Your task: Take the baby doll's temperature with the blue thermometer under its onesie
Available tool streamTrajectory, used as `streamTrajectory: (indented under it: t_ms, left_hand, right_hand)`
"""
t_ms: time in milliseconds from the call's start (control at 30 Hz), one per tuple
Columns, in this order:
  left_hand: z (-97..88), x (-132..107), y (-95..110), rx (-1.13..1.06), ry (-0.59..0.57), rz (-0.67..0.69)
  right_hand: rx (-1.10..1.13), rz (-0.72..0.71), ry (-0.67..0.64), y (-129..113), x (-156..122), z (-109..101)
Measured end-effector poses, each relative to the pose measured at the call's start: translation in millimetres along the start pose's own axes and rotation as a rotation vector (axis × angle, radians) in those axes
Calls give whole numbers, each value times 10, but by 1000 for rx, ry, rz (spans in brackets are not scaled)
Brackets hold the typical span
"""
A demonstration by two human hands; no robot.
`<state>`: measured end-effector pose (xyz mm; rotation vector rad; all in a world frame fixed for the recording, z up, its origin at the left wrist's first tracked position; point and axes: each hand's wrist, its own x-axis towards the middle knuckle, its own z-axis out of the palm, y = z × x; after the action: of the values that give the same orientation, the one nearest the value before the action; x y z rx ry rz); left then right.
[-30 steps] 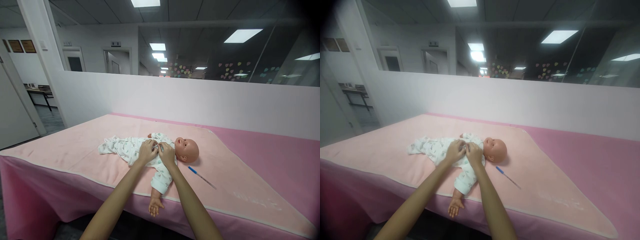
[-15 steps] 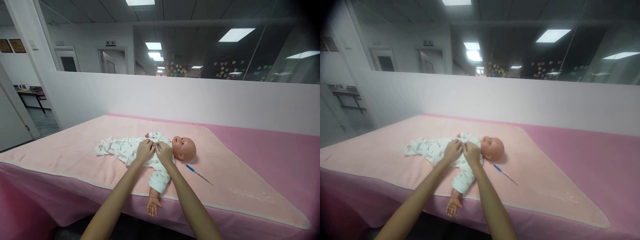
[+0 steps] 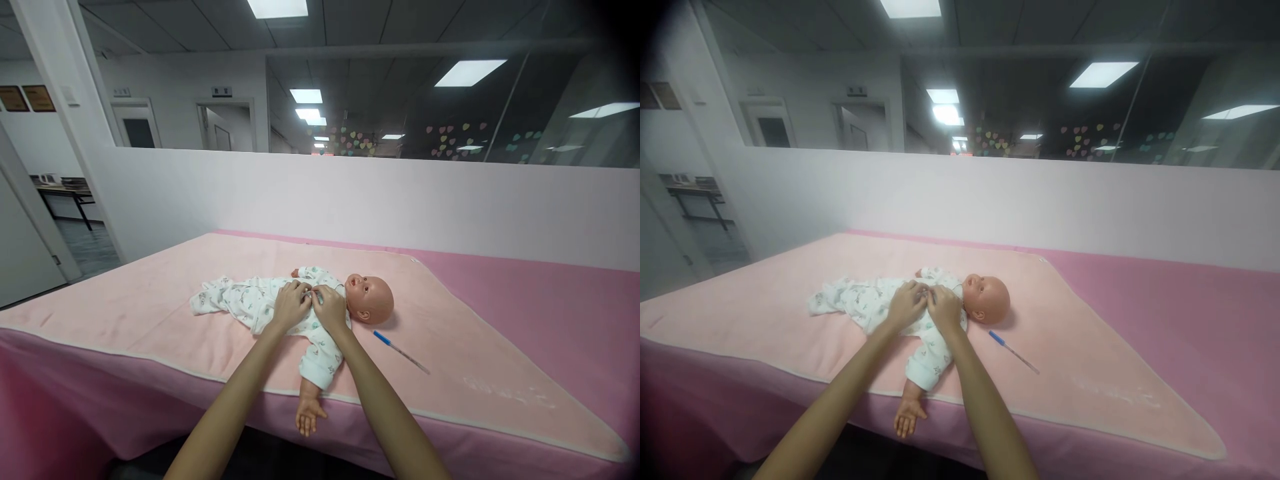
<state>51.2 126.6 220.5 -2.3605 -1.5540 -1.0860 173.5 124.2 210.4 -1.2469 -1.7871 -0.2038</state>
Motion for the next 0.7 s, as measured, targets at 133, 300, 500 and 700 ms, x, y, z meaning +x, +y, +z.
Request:
streamTrajectory:
  t_ms: [133, 300, 500, 700]
  left_hand:
    - [-18, -4, 10, -26, 10, -11]
    - [-12, -5, 12, -15, 39, -19]
    - [2, -11, -10, -79, 49, -25]
    - [29, -15, -28, -140, 75, -30]
  right_hand:
    - [17, 9, 5, 6, -1, 6]
    - [18, 12, 7, 2, -3, 2]
    - [32, 2, -3, -6, -10, -15]
    - [31, -14, 3, 6, -11, 0]
